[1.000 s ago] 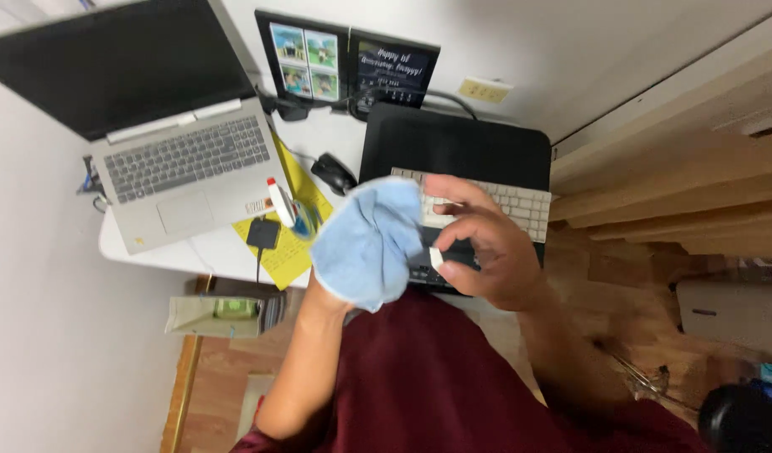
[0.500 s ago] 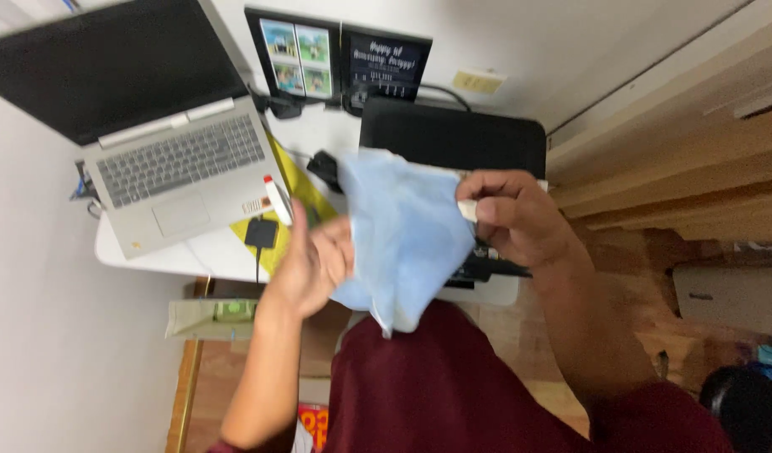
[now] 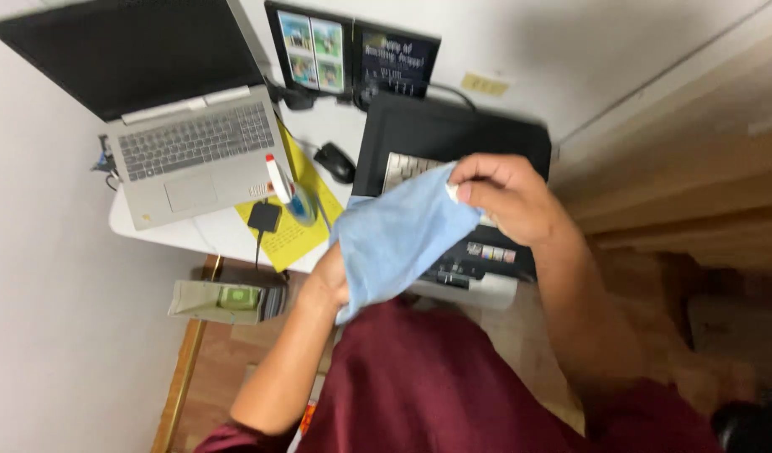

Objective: The person cleans a keyboard by hand using a cloth. The person removes individual keys from the keyboard, wipes the keys with a blue cloth, and also sprays liquid from a bottle onto the cloth before wiping the key again.

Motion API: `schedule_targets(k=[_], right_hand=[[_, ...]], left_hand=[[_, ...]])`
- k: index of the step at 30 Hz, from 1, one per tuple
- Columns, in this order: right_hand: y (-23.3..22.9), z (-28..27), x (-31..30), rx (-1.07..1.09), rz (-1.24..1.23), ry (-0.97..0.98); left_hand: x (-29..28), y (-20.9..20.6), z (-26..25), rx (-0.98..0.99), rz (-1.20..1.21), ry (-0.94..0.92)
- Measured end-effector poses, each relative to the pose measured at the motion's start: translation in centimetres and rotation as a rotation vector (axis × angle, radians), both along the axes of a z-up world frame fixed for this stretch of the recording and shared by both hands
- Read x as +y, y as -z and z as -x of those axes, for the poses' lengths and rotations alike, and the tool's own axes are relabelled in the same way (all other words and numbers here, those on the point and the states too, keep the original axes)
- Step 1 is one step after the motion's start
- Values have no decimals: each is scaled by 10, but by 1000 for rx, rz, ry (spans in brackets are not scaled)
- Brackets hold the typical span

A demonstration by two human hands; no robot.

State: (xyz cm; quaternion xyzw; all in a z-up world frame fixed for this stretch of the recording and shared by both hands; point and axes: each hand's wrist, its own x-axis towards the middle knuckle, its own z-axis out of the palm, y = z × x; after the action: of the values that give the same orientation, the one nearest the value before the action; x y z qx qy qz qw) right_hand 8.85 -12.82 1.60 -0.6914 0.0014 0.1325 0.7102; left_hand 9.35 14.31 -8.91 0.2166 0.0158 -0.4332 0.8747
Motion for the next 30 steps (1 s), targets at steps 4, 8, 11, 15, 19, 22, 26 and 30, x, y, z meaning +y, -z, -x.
schedule_targets(k=[4,8,11,15,19,22,26,30], right_hand=[[-6,10,-22,-97,122,-126],[-2,21,-38,-124,162,-156],[8,29,-45,-95,153,-214],[38,30,-52,-132,149,-264],[92,13,-61,-400,447,-58],[128,1,-60,-427,699,44],[155,-14,-47,-505,844,16],[167,-28,-33,-573,867,-13]], left_hand=[[-11,-30,17,-79,122,-132],[-29,-60,38,-106,109,-318],[-38,-60,56,-162,54,-326],[-31,-42,87,-178,-456,-439],[-7,-42,133,-65,-349,-553],[2,-54,157,-49,-240,-694],[3,-69,186,-40,-255,-860],[10,-80,207,2,-384,-993]])
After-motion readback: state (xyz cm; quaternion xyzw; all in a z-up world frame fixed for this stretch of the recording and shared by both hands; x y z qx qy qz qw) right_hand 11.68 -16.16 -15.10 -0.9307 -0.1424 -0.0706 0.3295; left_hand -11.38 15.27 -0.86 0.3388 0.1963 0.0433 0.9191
